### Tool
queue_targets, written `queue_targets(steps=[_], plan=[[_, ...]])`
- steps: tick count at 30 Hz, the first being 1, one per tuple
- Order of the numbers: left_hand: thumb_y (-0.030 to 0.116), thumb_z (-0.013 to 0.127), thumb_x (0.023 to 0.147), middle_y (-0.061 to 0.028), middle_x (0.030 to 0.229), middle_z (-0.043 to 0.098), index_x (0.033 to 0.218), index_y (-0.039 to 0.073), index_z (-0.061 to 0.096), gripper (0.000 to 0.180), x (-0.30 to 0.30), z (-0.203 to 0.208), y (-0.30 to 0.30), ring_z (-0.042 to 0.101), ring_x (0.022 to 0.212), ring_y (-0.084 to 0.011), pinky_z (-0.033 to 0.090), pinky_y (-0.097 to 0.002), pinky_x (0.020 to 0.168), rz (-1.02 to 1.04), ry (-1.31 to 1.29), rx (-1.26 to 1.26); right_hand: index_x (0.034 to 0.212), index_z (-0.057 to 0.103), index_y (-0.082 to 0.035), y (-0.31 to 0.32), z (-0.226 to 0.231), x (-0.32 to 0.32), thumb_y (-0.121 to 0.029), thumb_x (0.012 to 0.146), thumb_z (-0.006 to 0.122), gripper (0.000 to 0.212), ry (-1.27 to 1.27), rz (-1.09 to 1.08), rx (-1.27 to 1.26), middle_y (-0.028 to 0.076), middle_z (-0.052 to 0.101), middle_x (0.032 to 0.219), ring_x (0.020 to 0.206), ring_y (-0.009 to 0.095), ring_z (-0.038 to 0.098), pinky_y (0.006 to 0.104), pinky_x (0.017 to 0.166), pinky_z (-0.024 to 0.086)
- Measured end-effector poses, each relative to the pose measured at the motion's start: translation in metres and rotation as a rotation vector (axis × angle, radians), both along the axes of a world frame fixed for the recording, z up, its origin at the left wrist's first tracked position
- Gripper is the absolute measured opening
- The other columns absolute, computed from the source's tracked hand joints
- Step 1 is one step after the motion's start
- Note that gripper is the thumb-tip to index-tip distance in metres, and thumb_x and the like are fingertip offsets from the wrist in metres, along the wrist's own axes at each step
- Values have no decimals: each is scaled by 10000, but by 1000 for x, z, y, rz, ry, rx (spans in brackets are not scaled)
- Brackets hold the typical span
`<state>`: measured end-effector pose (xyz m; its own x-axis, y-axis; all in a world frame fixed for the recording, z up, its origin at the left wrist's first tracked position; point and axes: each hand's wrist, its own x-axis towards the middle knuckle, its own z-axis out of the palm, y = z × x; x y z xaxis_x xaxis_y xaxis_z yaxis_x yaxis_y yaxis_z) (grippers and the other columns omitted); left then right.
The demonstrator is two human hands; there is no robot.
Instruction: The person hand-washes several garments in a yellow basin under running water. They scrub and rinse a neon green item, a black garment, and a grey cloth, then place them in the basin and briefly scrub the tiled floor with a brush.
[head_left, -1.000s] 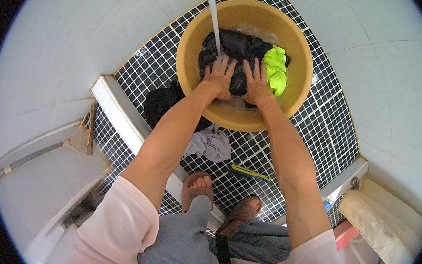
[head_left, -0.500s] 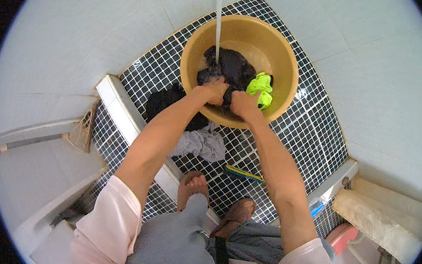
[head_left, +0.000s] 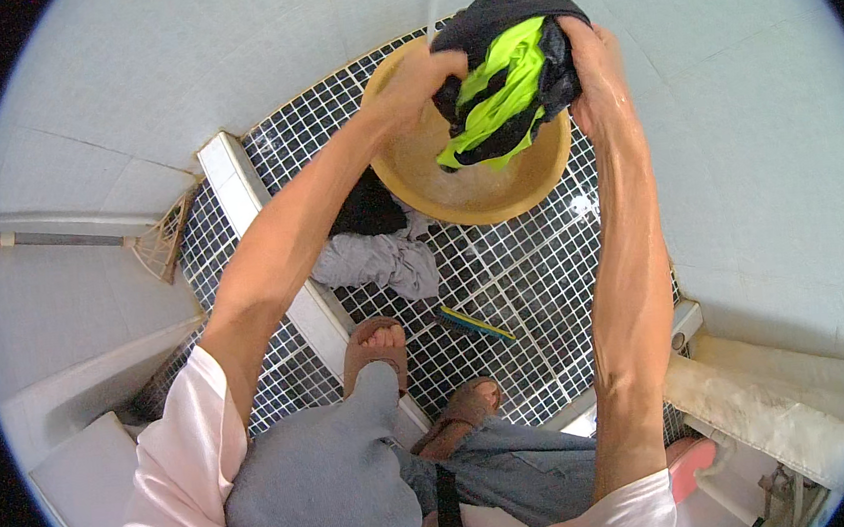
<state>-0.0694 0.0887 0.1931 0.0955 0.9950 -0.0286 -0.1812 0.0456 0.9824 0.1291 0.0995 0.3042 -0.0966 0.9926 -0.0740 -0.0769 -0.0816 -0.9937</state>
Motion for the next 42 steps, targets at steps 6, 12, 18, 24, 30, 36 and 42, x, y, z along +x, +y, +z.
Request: queue_targets(steps=[6, 12, 18, 24, 30, 36, 42], plan=[[139, 648, 829, 3, 722, 573, 807, -1, 641, 142, -9, 0, 11, 533, 598, -94, 440, -280, 528, 38, -49, -90, 940, 703, 103, 32, -102, 31, -271, 908, 613, 386, -564, -170, 166, 221, 713, 820, 741, 263, 684, 398, 713, 518], [190, 696, 865, -268, 1176, 643, 1291, -62, 524, 524, -17, -104, 21, 632, 1111, -371, 505, -437, 975, 139, 733, -68, 1103, 703, 61, 16, -234, 32, -221, 862, 665, 372, -1097, -200, 135, 315, 706, 991, 957, 454, 702, 501, 875, 545], [318, 692, 902, -256, 1671, 112, 1617, 33, 120, 959, 11, -171, -8, 59, 1568, -391, 146, -544, 1247, -451, 1428, -174, 1566, 346, -49, -26, -290, -18, -400, 894, 692, 832, -1374, 238, 231, 266, 248, 1629, 1482, 454, 281, 653, 1144, 303], [490, 873, 706, -209, 1694, 66, 1639, 84, 74, 1293, 16, -187, 3, 51, 1571, -395, 94, -520, 1260, -667, 1544, -287, 1600, 274, -36, -18, -330, -29, -432, 863, 697, 938, -1577, 352, 123, 204, 118, 1700, 1557, 415, 148, 727, 1173, 178], [580, 855, 658, -279, 1671, 39, 1611, 27, 109, 1329, 17, -200, 8, 56, 1543, -484, 137, -628, 1230, -596, 1476, -170, 1609, 182, 16, 0, -351, -17, -473, 854, 676, 1027, -1636, 382, 243, 238, 80, 1688, 1549, 449, 94, 674, 1194, 196], [542, 809, 726, -315, 1634, 162, 1576, 33, 249, 1139, 6, -211, 22, 199, 1504, -499, 211, -589, 1228, -617, 1261, -244, 1625, 122, -3, 23, -345, -10, -569, 868, 673, 1094, -1332, 552, -53, 214, 18, 1703, 1556, 438, 10, 593, 1229, 176], [136, 663, 890, -274, 1570, 311, 1433, 9, 493, 583, -1, -200, 7, 351, 1434, -472, 345, -501, 1195, -484, 1198, -145, 1505, 406, -65, -3, -314, -29, -407, 907, 703, 750, -1154, 288, -116, 193, 263, 1610, 1487, 433, 239, 669, 1166, 235]])
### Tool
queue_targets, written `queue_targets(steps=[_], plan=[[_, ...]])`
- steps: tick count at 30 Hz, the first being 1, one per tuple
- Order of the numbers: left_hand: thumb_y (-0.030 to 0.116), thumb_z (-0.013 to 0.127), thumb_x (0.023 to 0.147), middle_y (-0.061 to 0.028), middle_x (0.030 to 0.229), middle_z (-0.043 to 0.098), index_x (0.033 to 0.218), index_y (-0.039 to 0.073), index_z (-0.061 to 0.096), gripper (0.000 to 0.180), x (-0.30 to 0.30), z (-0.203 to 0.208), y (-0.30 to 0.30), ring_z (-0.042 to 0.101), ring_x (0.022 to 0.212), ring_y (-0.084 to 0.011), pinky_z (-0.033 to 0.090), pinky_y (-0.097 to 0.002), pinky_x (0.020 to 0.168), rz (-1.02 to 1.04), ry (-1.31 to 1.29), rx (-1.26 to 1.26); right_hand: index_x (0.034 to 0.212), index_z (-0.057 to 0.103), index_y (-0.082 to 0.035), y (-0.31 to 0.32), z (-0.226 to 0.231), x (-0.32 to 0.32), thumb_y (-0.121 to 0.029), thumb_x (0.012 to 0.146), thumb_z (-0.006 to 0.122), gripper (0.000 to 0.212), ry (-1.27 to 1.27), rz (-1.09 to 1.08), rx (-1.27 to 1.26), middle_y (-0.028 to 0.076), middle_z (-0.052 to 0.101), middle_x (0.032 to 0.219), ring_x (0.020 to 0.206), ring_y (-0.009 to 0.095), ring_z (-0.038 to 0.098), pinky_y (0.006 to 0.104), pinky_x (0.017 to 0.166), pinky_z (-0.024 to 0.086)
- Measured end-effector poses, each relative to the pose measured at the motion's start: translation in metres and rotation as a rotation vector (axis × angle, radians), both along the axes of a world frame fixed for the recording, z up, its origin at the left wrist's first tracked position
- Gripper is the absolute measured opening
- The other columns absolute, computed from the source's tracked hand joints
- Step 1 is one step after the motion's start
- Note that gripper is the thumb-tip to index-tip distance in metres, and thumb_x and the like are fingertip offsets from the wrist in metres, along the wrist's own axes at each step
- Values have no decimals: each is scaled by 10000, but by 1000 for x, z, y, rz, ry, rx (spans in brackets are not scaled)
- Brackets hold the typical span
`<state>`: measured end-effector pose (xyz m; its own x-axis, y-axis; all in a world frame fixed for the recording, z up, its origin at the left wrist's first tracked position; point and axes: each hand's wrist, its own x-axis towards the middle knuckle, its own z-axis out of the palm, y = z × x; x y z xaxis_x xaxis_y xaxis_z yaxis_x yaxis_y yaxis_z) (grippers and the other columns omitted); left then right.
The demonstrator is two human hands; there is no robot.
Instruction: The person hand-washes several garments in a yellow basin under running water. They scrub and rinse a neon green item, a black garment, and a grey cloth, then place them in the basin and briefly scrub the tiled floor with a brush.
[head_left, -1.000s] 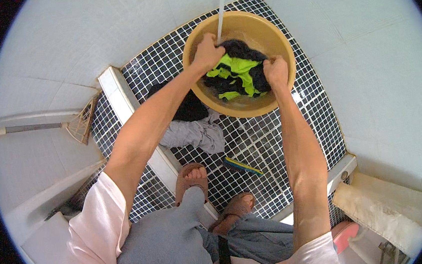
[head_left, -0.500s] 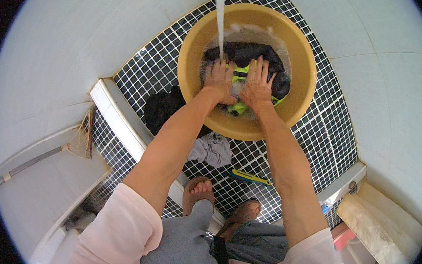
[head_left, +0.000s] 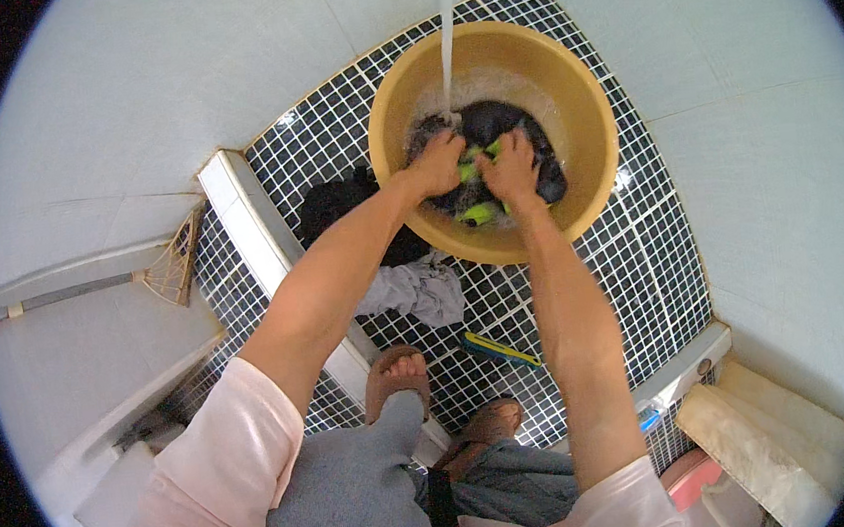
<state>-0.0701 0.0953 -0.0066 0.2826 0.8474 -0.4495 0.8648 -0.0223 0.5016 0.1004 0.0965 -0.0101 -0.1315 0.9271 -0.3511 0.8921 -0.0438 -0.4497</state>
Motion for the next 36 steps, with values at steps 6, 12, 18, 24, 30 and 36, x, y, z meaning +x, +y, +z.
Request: queue_targets(steps=[6, 12, 18, 24, 30, 36], plan=[[156, 721, 838, -279, 1457, 471, 1314, -40, 558, 541, 10, 26, -30, 495, 1331, -435, 479, -504, 1070, 81, 62, -94, 1046, 728, -35, -21, 53, 1, -261, 923, 707, 257, 228, -93, 11, 111, 713, 1059, 1003, 275, 665, 508, 914, 492], [282, 760, 828, -249, 1188, 664, 1198, -61, 643, 518, 3, 67, -22, 641, 1122, -351, 506, -414, 974, 239, -517, 8, 1093, 653, -13, 22, 261, 32, -256, 1069, 557, 263, 1407, -110, 52, 69, 698, 980, 863, 152, 652, 337, 783, 559], [172, 723, 896, -82, 962, 697, 1058, -19, 667, 257, 25, 114, -7, 646, 905, -175, 518, -322, 854, 415, -795, 414, 1182, 597, -4, 20, 387, 44, -349, 1036, 606, 375, 995, -68, 252, 115, 633, 1093, 967, 181, 617, 354, 922, 498], [159, 706, 869, -106, 926, 687, 1044, -17, 666, 251, 1, 101, -41, 629, 858, -169, 520, -339, 783, 319, -496, 158, 931, 685, 38, -16, 210, 72, -239, 937, 691, 276, 239, 16, 472, 193, 689, 780, 753, 274, 673, 432, 743, 521], [178, 736, 803, -153, 962, 701, 1010, -39, 680, 305, -21, 78, -57, 666, 922, -251, 517, -400, 814, 418, -497, 238, 991, 689, 9, -29, 204, 65, -124, 987, 660, 136, 943, -438, 143, 47, 690, 902, 779, 121, 608, 310, 700, 520], [136, 759, 790, -197, 1434, 531, 1519, 57, 404, 814, 1, 94, -49, 512, 1331, -298, 400, -360, 1133, 438, -587, 131, 1029, 642, 39, -10, 449, 17, -160, 1015, 601, 203, 1337, -95, 416, 81, 661, 957, 821, 196, 630, 394, 827, 515]])
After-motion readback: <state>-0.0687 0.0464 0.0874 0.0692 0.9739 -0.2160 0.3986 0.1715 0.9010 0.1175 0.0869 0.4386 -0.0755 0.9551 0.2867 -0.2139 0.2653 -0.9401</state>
